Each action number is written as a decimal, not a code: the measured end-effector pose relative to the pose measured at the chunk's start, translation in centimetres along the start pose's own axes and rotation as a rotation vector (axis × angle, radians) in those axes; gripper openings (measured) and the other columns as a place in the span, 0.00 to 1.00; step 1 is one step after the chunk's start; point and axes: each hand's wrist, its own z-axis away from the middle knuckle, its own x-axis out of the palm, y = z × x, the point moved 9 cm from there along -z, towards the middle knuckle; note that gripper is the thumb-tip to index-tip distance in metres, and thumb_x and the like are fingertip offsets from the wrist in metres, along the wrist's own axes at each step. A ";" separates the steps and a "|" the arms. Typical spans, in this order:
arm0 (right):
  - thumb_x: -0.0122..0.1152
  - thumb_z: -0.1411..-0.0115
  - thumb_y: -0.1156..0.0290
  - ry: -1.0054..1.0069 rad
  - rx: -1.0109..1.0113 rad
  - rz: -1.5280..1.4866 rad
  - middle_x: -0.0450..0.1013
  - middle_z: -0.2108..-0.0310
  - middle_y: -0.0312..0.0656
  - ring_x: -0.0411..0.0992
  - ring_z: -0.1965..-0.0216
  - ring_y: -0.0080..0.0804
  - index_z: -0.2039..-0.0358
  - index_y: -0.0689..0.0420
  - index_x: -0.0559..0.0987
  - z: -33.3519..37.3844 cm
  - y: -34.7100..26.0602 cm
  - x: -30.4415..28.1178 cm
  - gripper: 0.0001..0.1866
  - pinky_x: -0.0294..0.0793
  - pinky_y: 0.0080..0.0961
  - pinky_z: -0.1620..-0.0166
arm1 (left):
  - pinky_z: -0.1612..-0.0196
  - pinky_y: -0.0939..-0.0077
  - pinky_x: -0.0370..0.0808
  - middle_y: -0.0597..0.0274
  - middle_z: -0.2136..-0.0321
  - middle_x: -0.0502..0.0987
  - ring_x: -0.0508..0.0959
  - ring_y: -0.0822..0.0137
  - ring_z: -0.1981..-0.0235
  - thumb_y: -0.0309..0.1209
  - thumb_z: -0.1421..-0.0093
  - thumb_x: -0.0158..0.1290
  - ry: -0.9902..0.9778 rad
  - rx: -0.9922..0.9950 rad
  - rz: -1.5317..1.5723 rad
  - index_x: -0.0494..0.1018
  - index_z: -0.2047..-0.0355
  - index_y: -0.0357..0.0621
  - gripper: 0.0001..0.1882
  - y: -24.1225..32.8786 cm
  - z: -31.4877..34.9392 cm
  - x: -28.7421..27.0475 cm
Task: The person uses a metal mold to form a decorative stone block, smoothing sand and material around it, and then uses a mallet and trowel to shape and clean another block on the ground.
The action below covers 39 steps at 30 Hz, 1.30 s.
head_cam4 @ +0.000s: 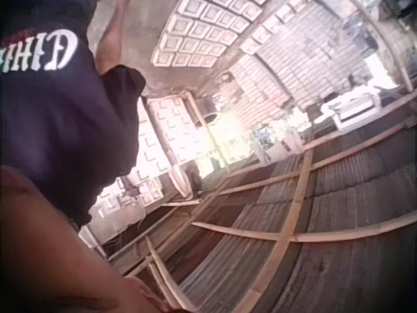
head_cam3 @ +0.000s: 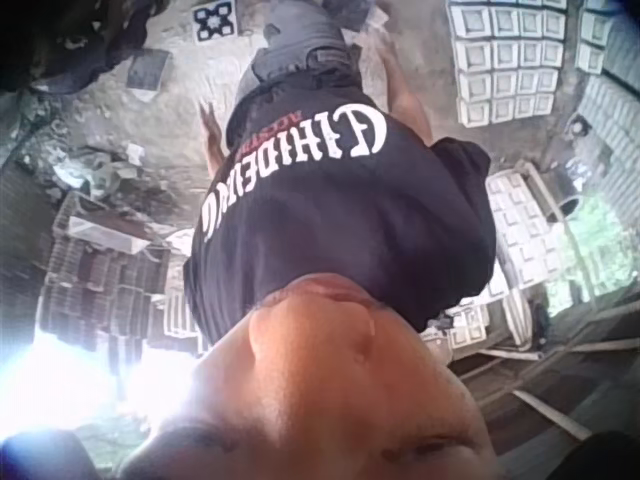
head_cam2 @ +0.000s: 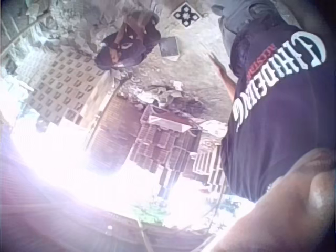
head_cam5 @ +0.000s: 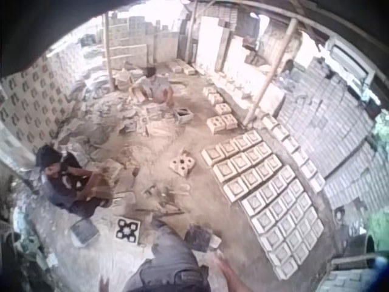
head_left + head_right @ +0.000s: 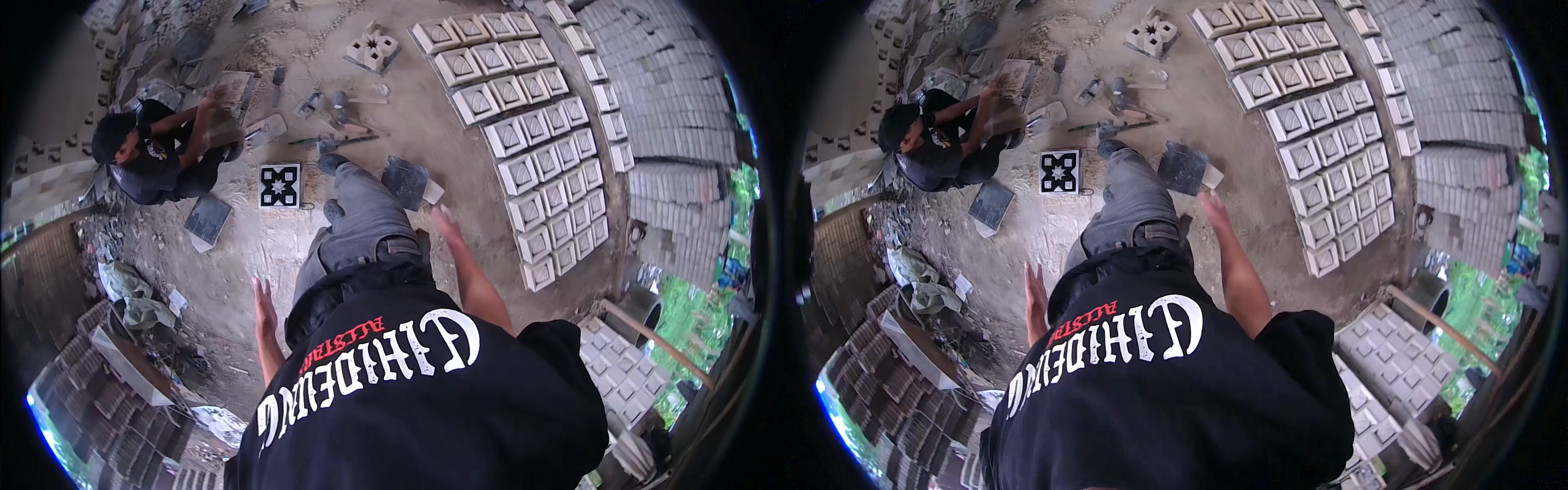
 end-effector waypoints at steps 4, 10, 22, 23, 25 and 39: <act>0.56 0.43 0.43 0.116 0.258 -0.087 0.55 0.34 0.44 0.51 0.33 0.37 0.33 0.59 0.54 4.2 11.0 -2.5 0.46 0.48 0.34 0.34 | 0.30 0.65 0.32 0.53 0.30 0.32 0.38 0.60 0.29 0.54 0.33 0.35 -0.011 -0.153 -0.063 0.32 0.32 0.38 0.43 -0.9 -0.9 -0.4; 0.57 0.43 0.44 0.196 0.191 -0.288 0.62 0.38 0.48 0.58 0.36 0.37 0.38 0.60 0.64 6.9 19.7 -3.1 0.40 0.54 0.31 0.36 | 0.31 0.57 0.33 0.54 0.30 0.32 0.35 0.57 0.29 0.62 0.38 0.39 -0.028 -0.377 -0.201 0.34 0.31 0.45 0.48 -1.4 -0.4 2.7; 0.55 0.36 0.55 0.164 -0.090 -0.066 0.61 0.38 0.46 0.57 0.36 0.34 0.36 0.62 0.61 3.2 3.1 -13.6 0.34 0.55 0.30 0.36 | 0.35 0.45 0.48 0.46 0.33 0.50 0.51 0.47 0.32 0.64 0.42 0.46 0.171 -0.421 -0.125 0.45 0.32 0.46 0.49 -6.8 -1.1 8.1; 0.55 0.36 0.55 0.134 -0.084 -0.070 0.62 0.38 0.46 0.58 0.36 0.34 0.37 0.62 0.61 4.4 -2.4 -12.7 0.33 0.55 0.29 0.36 | 0.37 0.48 0.53 0.47 0.35 0.54 0.56 0.50 0.36 0.63 0.42 0.47 0.258 -0.431 -0.111 0.47 0.33 0.43 0.48 -7.3 0.2 7.0; 0.56 0.37 0.55 0.158 -0.120 -0.037 0.63 0.39 0.46 0.60 0.37 0.33 0.38 0.63 0.63 3.5 -8.1 -16.2 0.33 0.56 0.26 0.37 | 0.42 0.54 0.62 0.48 0.41 0.64 0.67 0.55 0.43 0.60 0.42 0.51 0.334 -0.448 -0.055 0.51 0.35 0.38 0.48 -9.1 0.0 9.2; 0.57 0.39 0.55 -0.389 -0.157 1.003 0.69 0.45 0.49 0.68 0.45 0.37 0.43 0.63 0.68 -24.2 -2.4 -26.6 0.30 0.65 0.29 0.43 | 0.44 0.64 0.68 0.38 0.50 0.73 0.73 0.50 0.47 0.47 0.40 0.53 0.813 -0.168 -0.162 0.67 0.46 0.33 0.31 -18.1 -11.5 35.7</act>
